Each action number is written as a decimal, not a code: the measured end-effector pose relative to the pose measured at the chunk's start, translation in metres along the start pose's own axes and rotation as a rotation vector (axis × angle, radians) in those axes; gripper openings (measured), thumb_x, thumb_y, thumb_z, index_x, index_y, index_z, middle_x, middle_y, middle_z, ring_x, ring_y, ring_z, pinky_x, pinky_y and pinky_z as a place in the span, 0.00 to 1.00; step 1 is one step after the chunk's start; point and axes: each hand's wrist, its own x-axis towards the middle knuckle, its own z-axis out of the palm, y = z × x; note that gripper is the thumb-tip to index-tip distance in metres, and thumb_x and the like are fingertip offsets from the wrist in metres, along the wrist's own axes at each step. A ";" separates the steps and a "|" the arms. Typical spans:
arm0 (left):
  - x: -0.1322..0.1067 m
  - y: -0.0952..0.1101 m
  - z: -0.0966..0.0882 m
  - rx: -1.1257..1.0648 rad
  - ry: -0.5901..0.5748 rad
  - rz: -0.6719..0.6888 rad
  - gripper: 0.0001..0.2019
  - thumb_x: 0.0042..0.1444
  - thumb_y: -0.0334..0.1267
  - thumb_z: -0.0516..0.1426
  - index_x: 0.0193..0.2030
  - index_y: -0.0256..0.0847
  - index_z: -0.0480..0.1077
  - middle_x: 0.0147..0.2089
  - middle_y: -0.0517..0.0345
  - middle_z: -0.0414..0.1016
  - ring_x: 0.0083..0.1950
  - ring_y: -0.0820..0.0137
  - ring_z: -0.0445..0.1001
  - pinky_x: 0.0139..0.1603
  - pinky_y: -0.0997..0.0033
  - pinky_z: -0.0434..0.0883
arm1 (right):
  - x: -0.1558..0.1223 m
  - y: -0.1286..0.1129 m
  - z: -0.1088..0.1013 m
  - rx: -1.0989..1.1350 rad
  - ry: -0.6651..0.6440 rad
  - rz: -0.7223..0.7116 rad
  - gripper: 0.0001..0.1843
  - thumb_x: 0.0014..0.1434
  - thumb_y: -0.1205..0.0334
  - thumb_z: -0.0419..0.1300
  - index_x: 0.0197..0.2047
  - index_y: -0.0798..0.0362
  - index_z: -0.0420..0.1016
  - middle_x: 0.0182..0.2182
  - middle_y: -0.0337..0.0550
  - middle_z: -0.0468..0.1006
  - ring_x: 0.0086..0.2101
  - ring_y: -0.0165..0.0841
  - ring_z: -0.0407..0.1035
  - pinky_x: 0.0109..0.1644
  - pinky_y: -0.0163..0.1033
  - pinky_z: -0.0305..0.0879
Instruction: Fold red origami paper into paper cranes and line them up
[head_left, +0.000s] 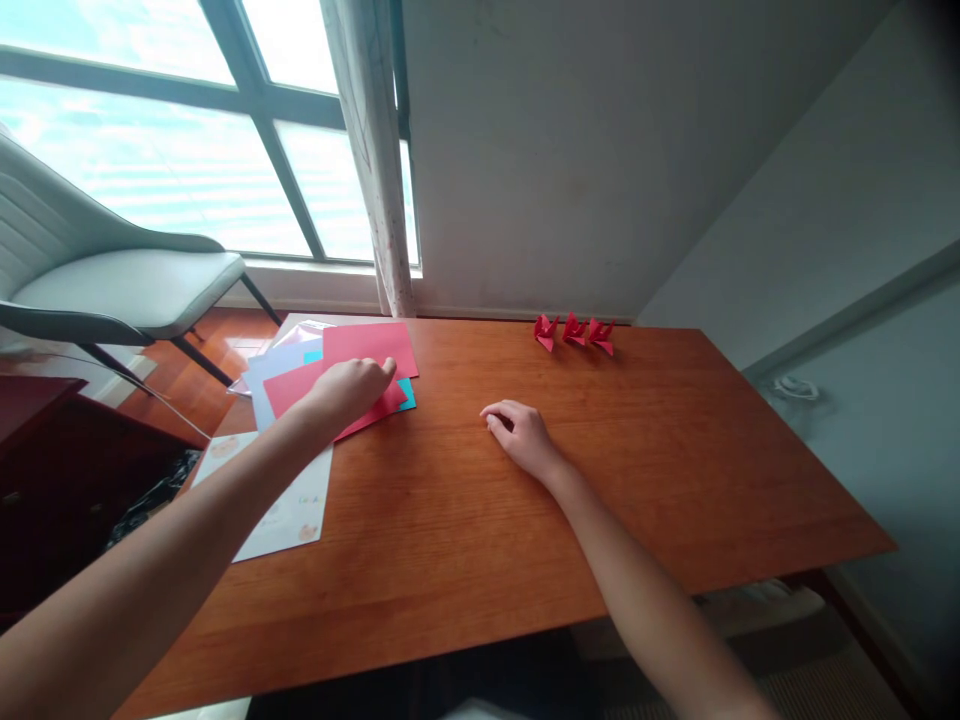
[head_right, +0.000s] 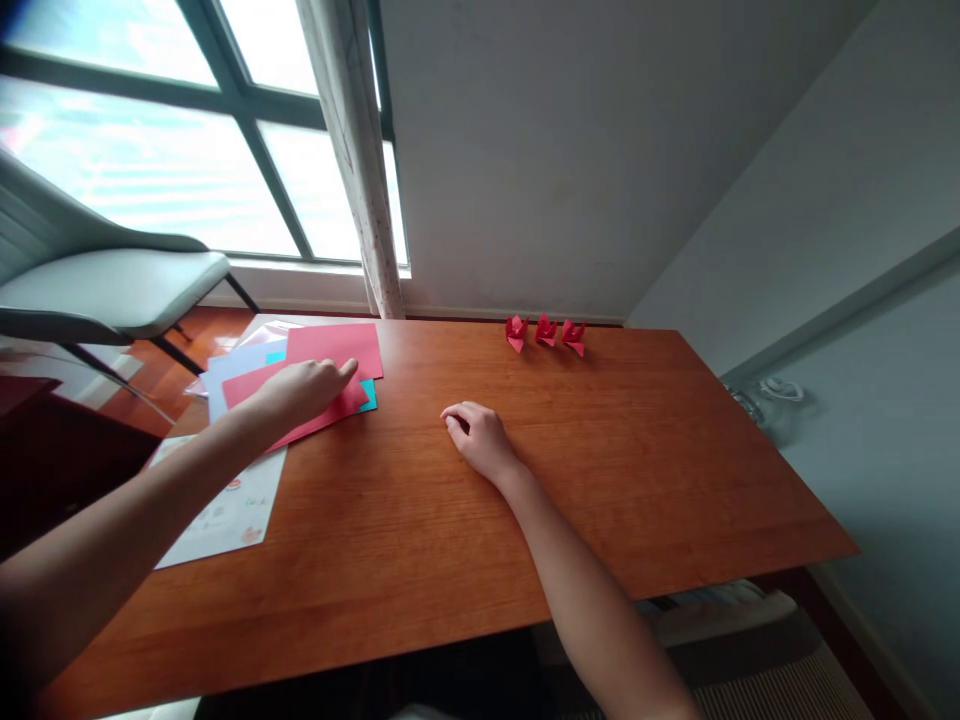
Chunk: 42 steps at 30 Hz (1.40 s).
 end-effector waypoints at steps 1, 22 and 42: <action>-0.001 0.002 -0.001 -0.003 0.012 0.000 0.20 0.60 0.22 0.43 0.55 0.31 0.67 0.36 0.37 0.76 0.39 0.50 0.79 0.37 0.60 0.71 | 0.000 0.000 0.000 -0.002 -0.002 0.000 0.09 0.62 0.66 0.56 0.36 0.49 0.78 0.36 0.43 0.82 0.38 0.35 0.75 0.45 0.40 0.68; 0.003 -0.016 0.013 0.029 0.074 0.060 0.18 0.61 0.27 0.45 0.49 0.31 0.72 0.40 0.37 0.79 0.40 0.48 0.80 0.33 0.58 0.73 | -0.001 0.002 0.001 -0.010 0.009 -0.030 0.09 0.63 0.68 0.57 0.37 0.49 0.78 0.36 0.42 0.82 0.38 0.34 0.75 0.45 0.39 0.68; 0.000 -0.017 -0.002 0.051 0.026 0.112 0.21 0.59 0.21 0.43 0.54 0.33 0.70 0.39 0.40 0.78 0.39 0.54 0.81 0.34 0.63 0.72 | -0.001 0.006 0.002 0.017 0.016 -0.034 0.09 0.62 0.67 0.57 0.37 0.50 0.78 0.35 0.42 0.82 0.37 0.35 0.75 0.45 0.39 0.68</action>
